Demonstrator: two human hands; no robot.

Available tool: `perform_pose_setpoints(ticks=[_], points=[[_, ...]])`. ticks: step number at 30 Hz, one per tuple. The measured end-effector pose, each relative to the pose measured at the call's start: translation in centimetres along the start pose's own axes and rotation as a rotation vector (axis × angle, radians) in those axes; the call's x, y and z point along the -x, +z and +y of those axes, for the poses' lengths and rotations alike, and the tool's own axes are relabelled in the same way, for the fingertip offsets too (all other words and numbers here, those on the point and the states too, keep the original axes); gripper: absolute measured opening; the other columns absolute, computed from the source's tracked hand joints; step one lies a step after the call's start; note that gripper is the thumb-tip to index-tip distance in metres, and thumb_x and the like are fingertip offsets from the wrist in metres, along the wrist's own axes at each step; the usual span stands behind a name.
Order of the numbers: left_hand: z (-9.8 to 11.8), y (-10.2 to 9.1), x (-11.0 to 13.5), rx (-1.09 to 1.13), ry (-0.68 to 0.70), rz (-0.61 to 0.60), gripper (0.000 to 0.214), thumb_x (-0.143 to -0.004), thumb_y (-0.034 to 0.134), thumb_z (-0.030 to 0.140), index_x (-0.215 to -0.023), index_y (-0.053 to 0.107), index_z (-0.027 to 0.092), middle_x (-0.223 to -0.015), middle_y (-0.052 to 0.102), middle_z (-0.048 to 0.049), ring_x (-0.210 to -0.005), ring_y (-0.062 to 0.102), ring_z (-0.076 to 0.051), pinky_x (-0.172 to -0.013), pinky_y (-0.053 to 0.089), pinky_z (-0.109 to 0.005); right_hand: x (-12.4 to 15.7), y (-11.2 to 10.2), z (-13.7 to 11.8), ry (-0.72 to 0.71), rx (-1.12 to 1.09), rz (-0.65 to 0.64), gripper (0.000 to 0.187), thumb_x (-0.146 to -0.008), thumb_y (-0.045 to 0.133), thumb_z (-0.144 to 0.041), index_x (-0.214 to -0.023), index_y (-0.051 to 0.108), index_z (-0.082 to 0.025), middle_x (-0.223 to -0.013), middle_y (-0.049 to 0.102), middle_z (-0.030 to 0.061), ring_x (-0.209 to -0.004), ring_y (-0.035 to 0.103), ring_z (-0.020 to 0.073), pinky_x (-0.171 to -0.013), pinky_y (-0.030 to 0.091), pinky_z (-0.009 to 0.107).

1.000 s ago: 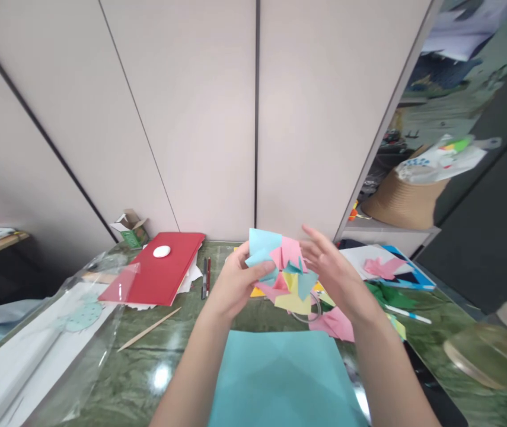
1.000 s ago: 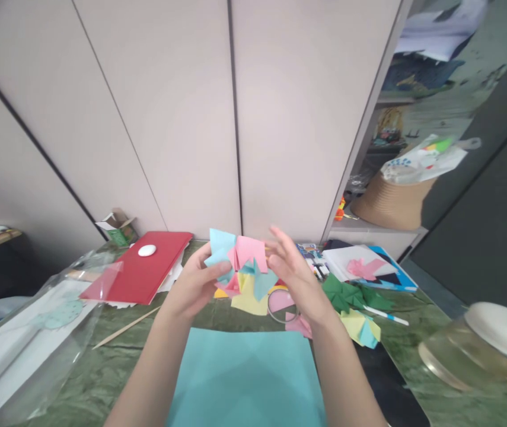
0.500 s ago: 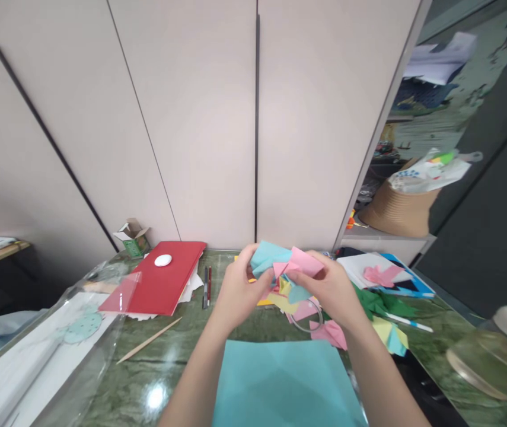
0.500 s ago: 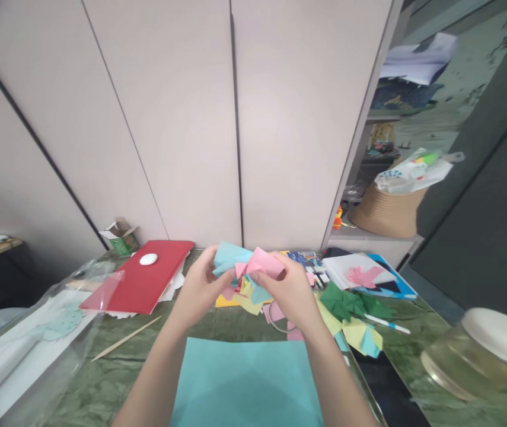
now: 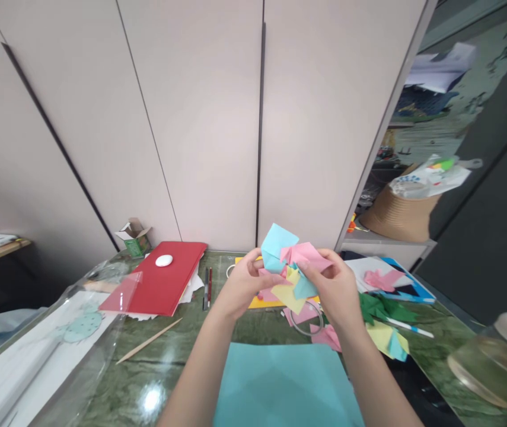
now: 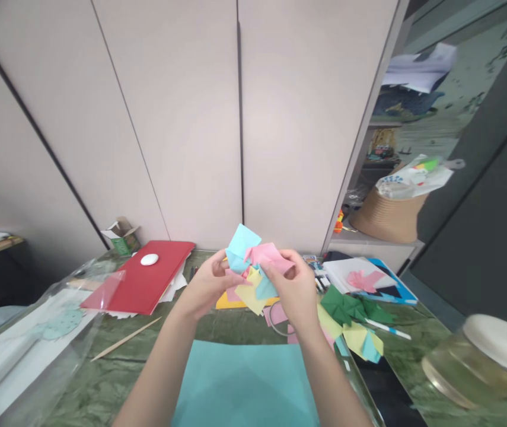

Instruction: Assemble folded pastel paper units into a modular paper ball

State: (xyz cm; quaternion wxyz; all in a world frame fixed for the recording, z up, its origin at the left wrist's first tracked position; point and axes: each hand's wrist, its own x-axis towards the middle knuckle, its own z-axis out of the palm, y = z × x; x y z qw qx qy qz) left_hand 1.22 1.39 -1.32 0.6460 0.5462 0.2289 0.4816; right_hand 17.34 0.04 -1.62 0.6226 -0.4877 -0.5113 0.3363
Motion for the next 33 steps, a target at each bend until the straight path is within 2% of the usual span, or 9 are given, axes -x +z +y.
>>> perform_pose_setpoints(ticks=[2,6,10,13,17,22,26,29,33], points=[[0.0,0.2,0.0,-0.009,0.027,0.024,0.040,-0.068,0.070,0.015,-0.105,0.055,0.015,-0.096,0.065,-0.0097,-0.085,0.063,-0.021,-0.077,0.049,-0.035,0.0,-0.2,-0.1,-0.005,-0.059,-0.044,0.028,-0.067,0.070,-0.039,-0.084,0.058,-0.020,-0.073,0.062,0.0012,-0.061,0.055,0.0151,-0.050,0.044,0.025],[0.3,0.0,0.3,-0.052,0.060,0.034,0.033,-0.072,0.067,0.017,-0.102,0.056,0.016,-0.097,0.065,-0.0086,-0.087,0.062,-0.020,-0.077,0.049,-0.033,-0.3,-1.1,-0.2,0.033,-0.239,-0.297,0.033,-0.068,0.071,-0.036,-0.095,0.058,-0.021,-0.090,0.064,0.0038,-0.079,0.060,0.0182,-0.066,0.049,0.028],[1.1,0.1,0.8,-0.201,0.082,0.053,0.025,-0.074,0.065,0.021,-0.097,0.059,0.017,-0.094,0.065,-0.0061,-0.084,0.062,-0.018,-0.074,0.049,-0.029,-0.3,-1.6,-0.4,0.032,-0.074,-0.376,0.038,-0.066,0.073,-0.034,-0.099,0.059,-0.021,-0.092,0.066,0.0040,-0.078,0.061,0.0196,-0.066,0.050,0.030],[1.5,0.3,1.1,-0.376,0.089,0.131,0.023,-0.075,0.064,0.028,-0.095,0.060,0.018,-0.092,0.064,-0.0052,-0.082,0.061,-0.019,-0.067,0.049,-0.028,-0.2,-1.5,-0.6,0.007,0.040,-0.346,0.039,-0.067,0.071,-0.037,-0.100,0.058,-0.021,-0.092,0.066,0.0033,-0.077,0.061,0.0196,-0.063,0.050,0.030],[1.7,0.3,1.5,-0.500,0.084,0.197,0.023,-0.075,0.063,0.032,-0.095,0.060,0.020,-0.080,0.063,-0.0026,-0.074,0.061,-0.018,-0.059,0.048,-0.026,-0.1,-0.9,-0.5,-0.072,0.117,-0.265,0.056,-0.066,0.071,-0.033,-0.117,0.049,-0.027,-0.115,0.058,0.0056,-0.069,0.058,0.0156,-0.054,0.049,0.028],[1.4,0.2,1.2,-0.389,0.084,0.186,0.026,-0.076,0.061,0.030,-0.100,0.059,0.021,-0.084,0.064,-0.0036,-0.076,0.061,-0.018,-0.061,0.049,-0.026,0.3,-0.4,0.1,-0.129,0.111,-0.151,0.065,-0.068,0.070,-0.032,-0.124,0.038,-0.030,-0.093,0.061,0.0029,-0.055,0.051,0.0134,-0.044,0.043,0.027],[0.9,0.0,0.6,-0.135,0.097,0.148,0.041,-0.069,0.069,0.025,-0.108,0.055,0.020,-0.103,0.063,-0.0070,-0.081,0.063,-0.018,-0.070,0.051,-0.030,0.4,-0.2,0.7,-0.251,0.198,-0.050,0.041,-0.072,0.066,-0.035,-0.108,0.049,-0.026,-0.087,0.060,0.0025,-0.066,0.055,0.0161,-0.056,0.046,0.030],[0.6,0.0,0.3,-0.045,0.098,0.172,0.048,-0.064,0.074,0.022,-0.108,0.054,0.019,-0.104,0.063,-0.0081,-0.082,0.063,-0.019,-0.073,0.051,-0.032,0.4,-0.2,0.7,-0.378,0.334,-0.004,0.019,-0.077,0.061,-0.033,-0.094,0.060,-0.024,-0.088,0.059,0.0039,-0.072,0.053,0.0169,-0.064,0.045,0.031],[0.6,0.5,0.3,0.007,0.118,0.205,0.044,-0.063,0.075,0.020,-0.103,0.056,0.019,-0.104,0.063,-0.0067,-0.088,0.062,-0.019,-0.077,0.051,-0.033,0.6,-0.1,0.5,-0.430,0.351,0.014,0.017,-0.078,0.062,-0.031,-0.094,0.064,-0.025,-0.086,0.057,0.0038,-0.071,0.052,0.0166,-0.061,0.043,0.030]])
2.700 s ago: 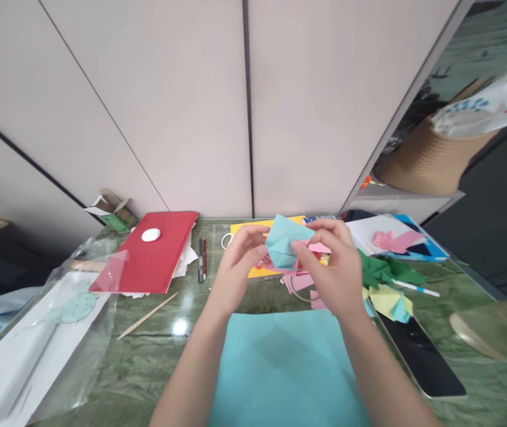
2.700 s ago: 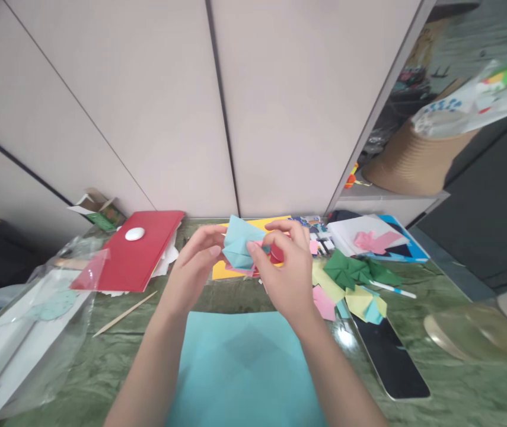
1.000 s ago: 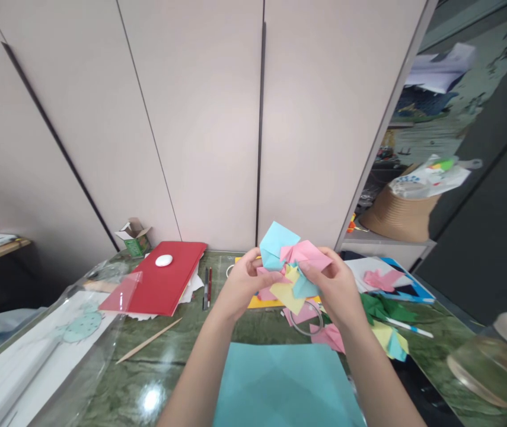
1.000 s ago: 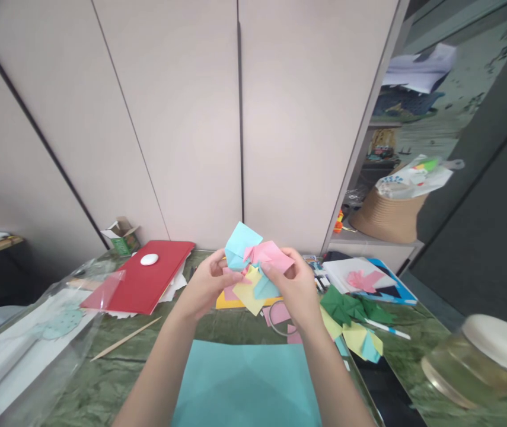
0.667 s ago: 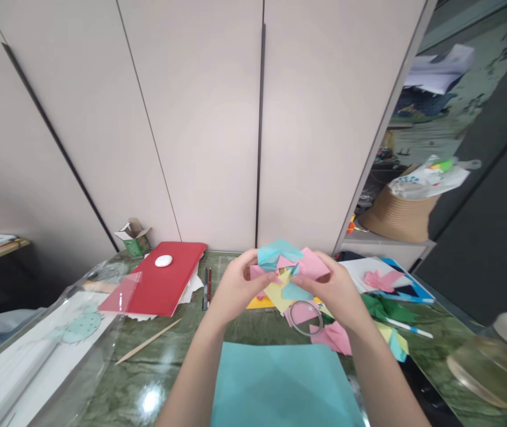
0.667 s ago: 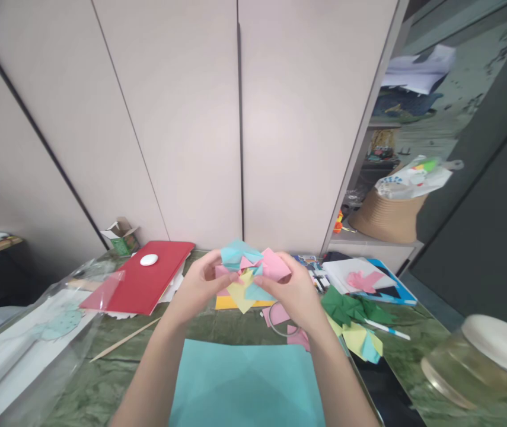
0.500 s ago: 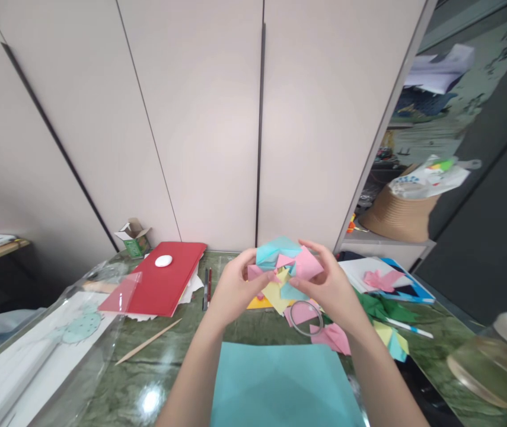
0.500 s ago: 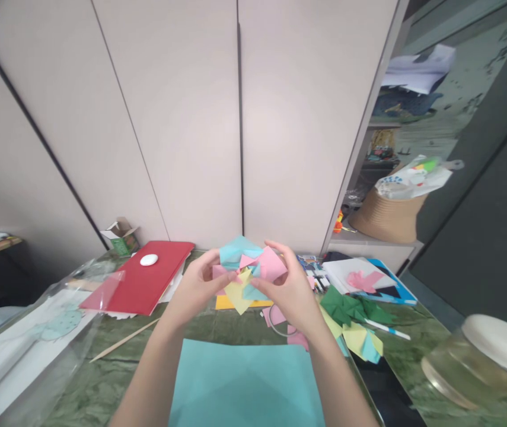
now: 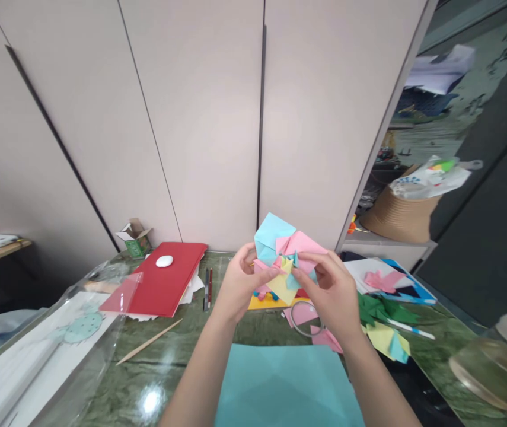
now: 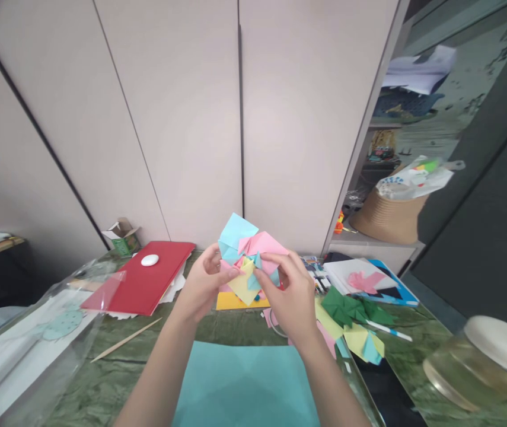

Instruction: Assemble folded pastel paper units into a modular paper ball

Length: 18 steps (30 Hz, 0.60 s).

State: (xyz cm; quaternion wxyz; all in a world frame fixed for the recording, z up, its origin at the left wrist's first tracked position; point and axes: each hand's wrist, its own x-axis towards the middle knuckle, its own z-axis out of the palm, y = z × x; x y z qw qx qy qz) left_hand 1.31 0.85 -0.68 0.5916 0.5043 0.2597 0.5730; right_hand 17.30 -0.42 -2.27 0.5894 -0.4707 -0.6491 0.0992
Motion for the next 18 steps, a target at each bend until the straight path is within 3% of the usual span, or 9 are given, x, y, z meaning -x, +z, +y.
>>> perform_pose_setpoints(ticks=[5,10,18], points=[[-0.05,0.49,0.27,0.089,-0.017,-0.003,0.038,-0.067,0.072,0.019,-0.102,0.057,0.019,-0.102,0.063,-0.0051,-0.091,0.061,-0.019,-0.078,0.049,-0.031,0.14,0.05,-0.30,-0.008,-0.109,0.014,0.013,-0.079,0.061,-0.032,-0.088,0.068,-0.025,-0.096,0.056,0.0067,-0.080,0.055,0.0188,-0.067,0.046,0.032],[-0.17,0.46,0.39,0.084,-0.040,-0.053,0.033,-0.069,0.070,0.022,-0.099,0.059,0.019,-0.091,0.066,-0.0038,-0.081,0.062,-0.016,-0.072,0.048,-0.026,-0.01,0.14,-0.46,0.012,-0.172,-0.040,0.020,-0.077,0.062,-0.031,-0.097,0.066,-0.028,-0.092,0.053,0.0049,-0.086,0.054,0.0200,-0.071,0.046,0.033],[-0.04,0.55,0.37,0.144,-0.074,-0.108,0.033,-0.072,0.066,0.022,-0.104,0.056,0.020,-0.086,0.064,-0.0027,-0.071,0.059,-0.013,-0.069,0.046,-0.025,0.08,0.18,-0.04,0.052,-0.184,-0.078,0.014,-0.079,0.061,-0.034,-0.089,0.068,-0.028,-0.091,0.052,0.0051,-0.089,0.054,0.0209,-0.077,0.046,0.036]])
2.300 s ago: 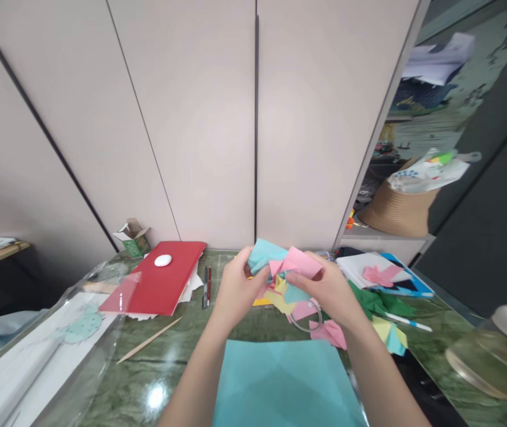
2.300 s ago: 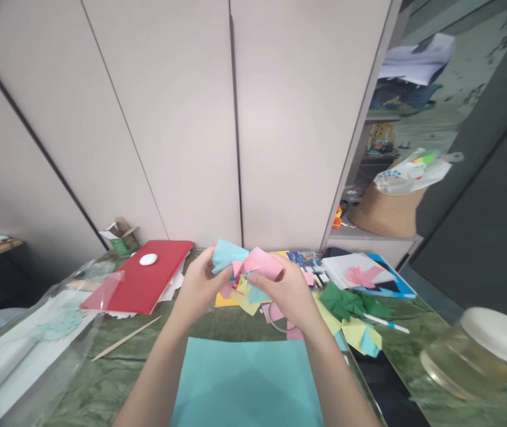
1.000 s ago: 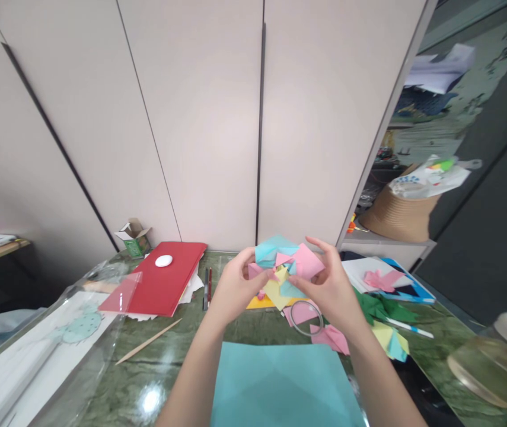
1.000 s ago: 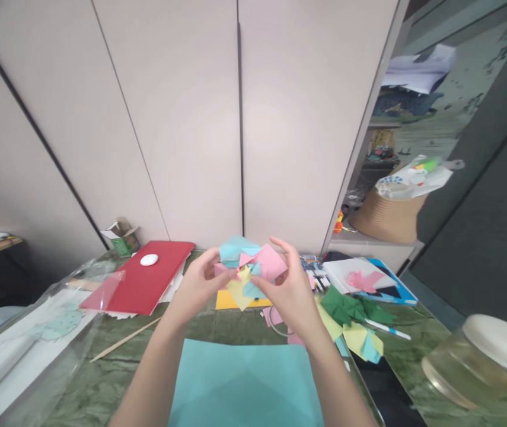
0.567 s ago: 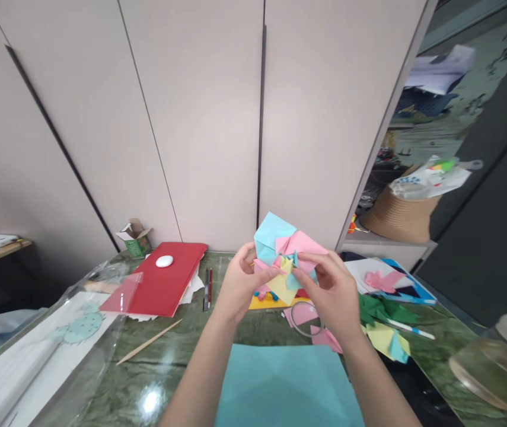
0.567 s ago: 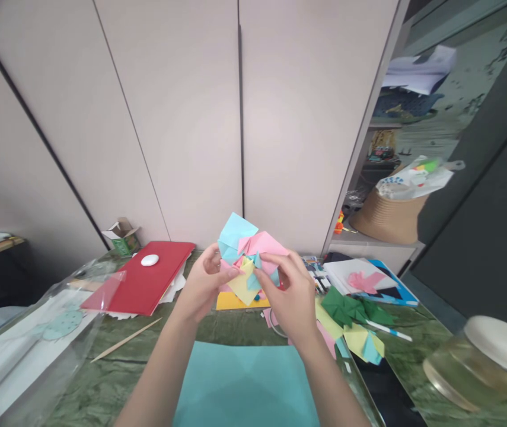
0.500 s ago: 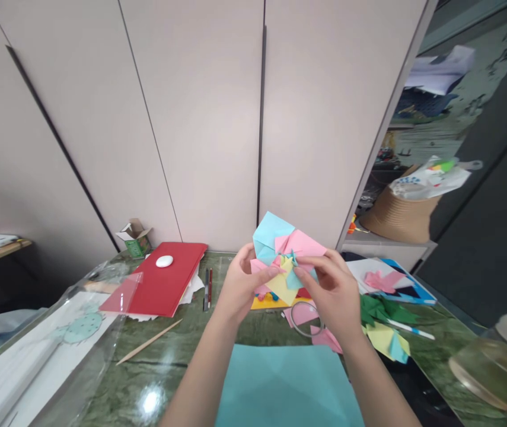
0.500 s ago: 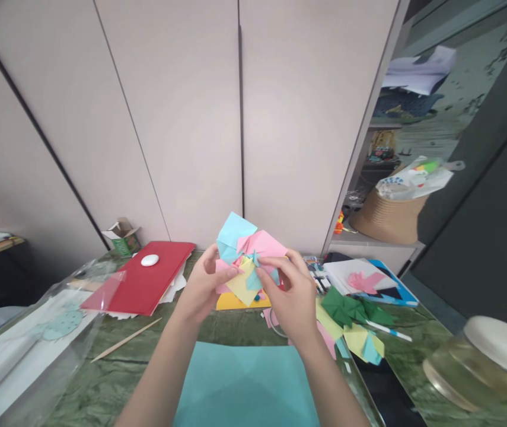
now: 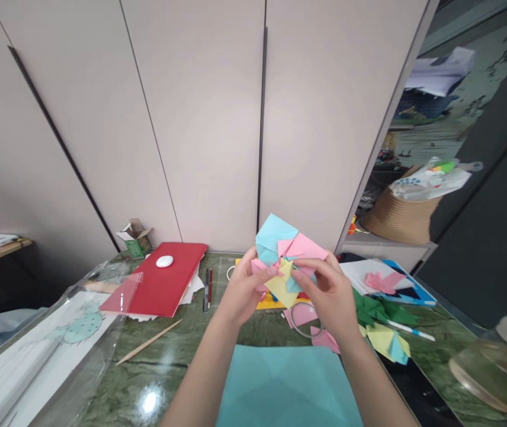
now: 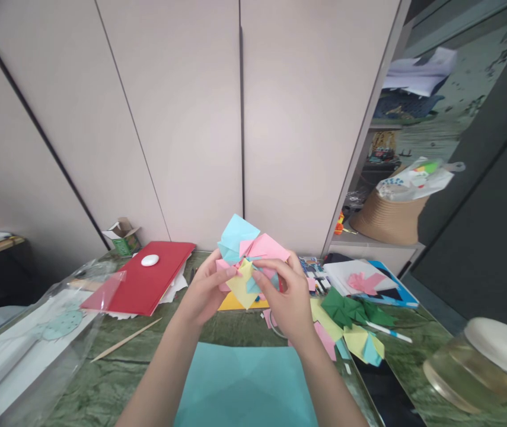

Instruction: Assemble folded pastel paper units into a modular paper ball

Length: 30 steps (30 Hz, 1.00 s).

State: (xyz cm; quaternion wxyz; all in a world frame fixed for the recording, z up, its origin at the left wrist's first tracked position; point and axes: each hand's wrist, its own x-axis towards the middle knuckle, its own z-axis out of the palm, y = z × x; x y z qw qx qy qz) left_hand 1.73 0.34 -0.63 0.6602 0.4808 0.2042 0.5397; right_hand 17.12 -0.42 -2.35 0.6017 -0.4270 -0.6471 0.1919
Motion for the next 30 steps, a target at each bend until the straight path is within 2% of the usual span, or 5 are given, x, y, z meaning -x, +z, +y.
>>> perform_pose_setpoints(ticks=[6,10,16,23,30], points=[[0.5,-1.1,0.0,-0.118,-0.056,-0.022,0.031,-0.074,0.065,0.022,-0.104,0.057,0.020,-0.079,0.061,-0.0017,-0.065,0.057,-0.012,-0.065,0.045,-0.025,-0.4,-1.1,-0.2,-0.010,-0.072,-0.061,0.009,-0.079,0.062,-0.035,-0.081,0.063,-0.026,-0.123,0.046,0.0055,-0.120,0.043,0.0246,-0.099,0.035,0.040],[1.0,-2.0,0.3,-0.232,-0.125,-0.141,0.036,-0.071,0.066,0.017,-0.106,0.057,0.020,-0.095,0.063,-0.0062,-0.081,0.060,-0.016,-0.069,0.046,-0.026,-0.4,-2.0,-0.4,0.136,-0.294,-0.093,0.021,-0.080,0.060,-0.036,-0.096,0.050,-0.028,-0.116,0.057,0.0056,-0.108,0.055,0.0217,-0.088,0.043,0.037],[1.4,-1.9,0.6,-0.367,-0.144,-0.206,0.038,-0.072,0.067,0.020,-0.109,0.056,0.022,-0.104,0.062,-0.0074,-0.093,0.060,-0.020,-0.079,0.047,-0.032,-0.5,-1.7,-0.9,0.298,-0.237,-0.292,0.046,-0.073,0.067,-0.033,-0.114,0.048,-0.027,-0.096,0.068,0.0041,-0.088,0.063,0.0213,-0.073,0.050,0.034],[0.4,-1.8,-0.2,-0.195,-0.090,-0.001,0.060,-0.069,0.071,0.027,-0.123,0.046,0.022,-0.090,0.066,-0.0072,-0.082,0.064,-0.021,-0.072,0.048,-0.033,-0.6,-1.0,-0.9,0.267,-0.279,-0.059,0.022,-0.073,0.068,-0.031,-0.089,0.059,-0.021,-0.081,0.069,0.0013,-0.074,0.064,0.0162,-0.065,0.051,0.026],[-0.7,-0.3,-0.2,0.099,-0.098,0.046,0.068,-0.068,0.072,0.027,-0.129,0.042,0.024,-0.106,0.063,-0.0084,-0.088,0.063,-0.020,-0.077,0.047,-0.030,-0.2,-0.4,-0.7,0.237,-0.327,0.137,0.022,-0.071,0.070,-0.029,-0.080,0.051,-0.022,-0.073,0.066,-0.0012,-0.070,0.065,0.0162,-0.064,0.052,0.027]])
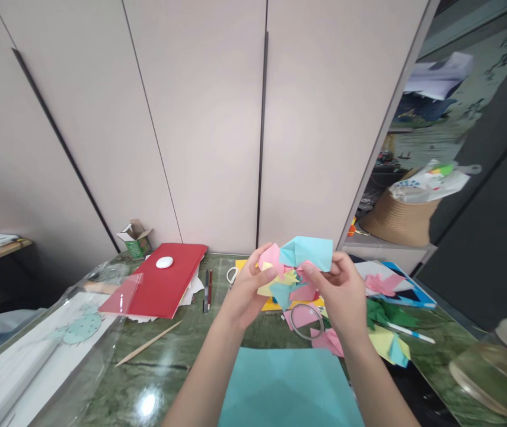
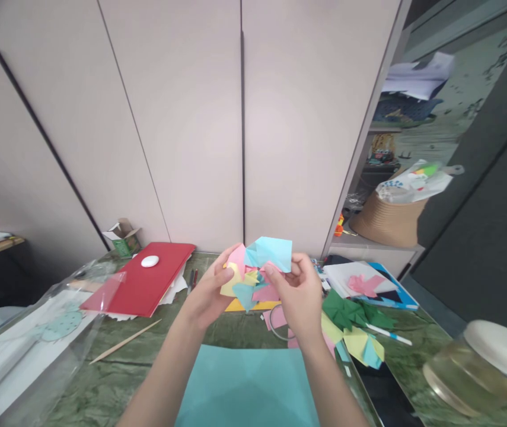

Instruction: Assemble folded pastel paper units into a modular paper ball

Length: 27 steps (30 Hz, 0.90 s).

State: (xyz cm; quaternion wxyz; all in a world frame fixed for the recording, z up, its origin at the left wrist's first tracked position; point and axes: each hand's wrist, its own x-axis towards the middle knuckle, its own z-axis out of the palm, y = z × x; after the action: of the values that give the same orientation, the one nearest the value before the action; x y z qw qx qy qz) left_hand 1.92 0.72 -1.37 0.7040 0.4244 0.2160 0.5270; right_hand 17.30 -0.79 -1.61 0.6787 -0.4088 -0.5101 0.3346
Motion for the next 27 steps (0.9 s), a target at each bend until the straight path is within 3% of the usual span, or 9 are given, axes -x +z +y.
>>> perform_pose_setpoints(ticks=[4,7,10,14,19,23,27], points=[[-0.3,0.3,0.0,-0.148,0.079,0.086,0.082,-0.068,0.072,0.023,-0.137,0.028,0.029,-0.088,0.065,-0.0045,-0.078,0.063,-0.018,-0.070,0.048,-0.029,-0.1,0.2,0.4,0.007,-0.002,-0.042,0.047,-0.071,0.070,-0.030,-0.109,0.042,-0.027,-0.086,0.068,0.0026,-0.076,0.066,0.0203,-0.070,0.054,0.038],[0.0,0.3,0.1,-0.308,0.146,0.115,0.085,-0.069,0.071,0.024,-0.139,0.024,0.029,-0.077,0.062,-0.0012,-0.075,0.062,-0.017,-0.070,0.049,-0.030,-0.2,0.0,0.6,-0.218,0.211,0.016,0.067,-0.071,0.069,-0.030,-0.128,0.035,-0.027,-0.114,0.060,0.0092,-0.103,0.059,0.0239,-0.089,0.047,0.044],[0.6,0.3,0.7,-0.446,0.146,0.098,0.086,-0.070,0.069,0.026,-0.141,0.020,0.030,-0.075,0.059,0.0001,-0.070,0.061,-0.016,-0.070,0.049,-0.031,-0.3,-0.5,0.5,-0.467,0.471,0.081,0.051,-0.072,0.068,-0.028,-0.120,0.050,-0.027,-0.131,0.047,0.0084,-0.122,0.044,0.0259,-0.100,0.037,0.046],[1.4,0.2,1.6,-0.596,0.144,0.063,0.084,-0.072,0.066,0.026,-0.141,0.018,0.033,-0.071,0.053,0.0030,-0.065,0.055,-0.013,-0.065,0.048,-0.028,-0.4,-1.4,-0.1,-0.610,0.615,0.046,0.009,-0.076,0.065,-0.023,-0.084,0.067,-0.026,-0.123,0.053,0.0052,-0.113,0.048,0.0242,-0.094,0.039,0.044],[2.1,0.2,1.9,-0.615,0.128,0.017,0.082,-0.071,0.068,0.026,-0.139,0.023,0.033,-0.073,0.048,0.0038,-0.064,0.051,-0.010,-0.063,0.047,-0.025,-0.4,-1.9,-0.8,-0.708,0.622,-0.120,0.013,-0.077,0.064,-0.016,-0.082,0.068,-0.027,-0.111,0.059,0.0049,-0.104,0.050,0.0226,-0.088,0.042,0.042],[2.1,0.1,1.9,-0.593,0.127,-0.007,0.080,-0.073,0.066,0.025,-0.139,0.022,0.032,-0.077,0.051,0.0023,-0.067,0.052,-0.011,-0.066,0.048,-0.027,-0.1,-2.1,-1.0,-0.641,0.562,-0.231,0.011,-0.077,0.064,-0.020,-0.084,0.068,-0.028,-0.117,0.055,0.0045,-0.111,0.048,0.0240,-0.093,0.039,0.043],[2.3,-0.2,2.2,-0.697,0.076,-0.028,0.080,-0.074,0.064,0.023,-0.140,0.020,0.033,-0.071,0.051,0.0024,-0.065,0.052,-0.012,-0.065,0.048,-0.029,0.0,-2.1,-1.2,-0.337,0.440,-0.349,0.005,-0.080,0.060,-0.024,-0.081,0.064,-0.026,-0.126,0.051,0.0034,-0.116,0.048,0.0232,-0.096,0.039,0.041]])
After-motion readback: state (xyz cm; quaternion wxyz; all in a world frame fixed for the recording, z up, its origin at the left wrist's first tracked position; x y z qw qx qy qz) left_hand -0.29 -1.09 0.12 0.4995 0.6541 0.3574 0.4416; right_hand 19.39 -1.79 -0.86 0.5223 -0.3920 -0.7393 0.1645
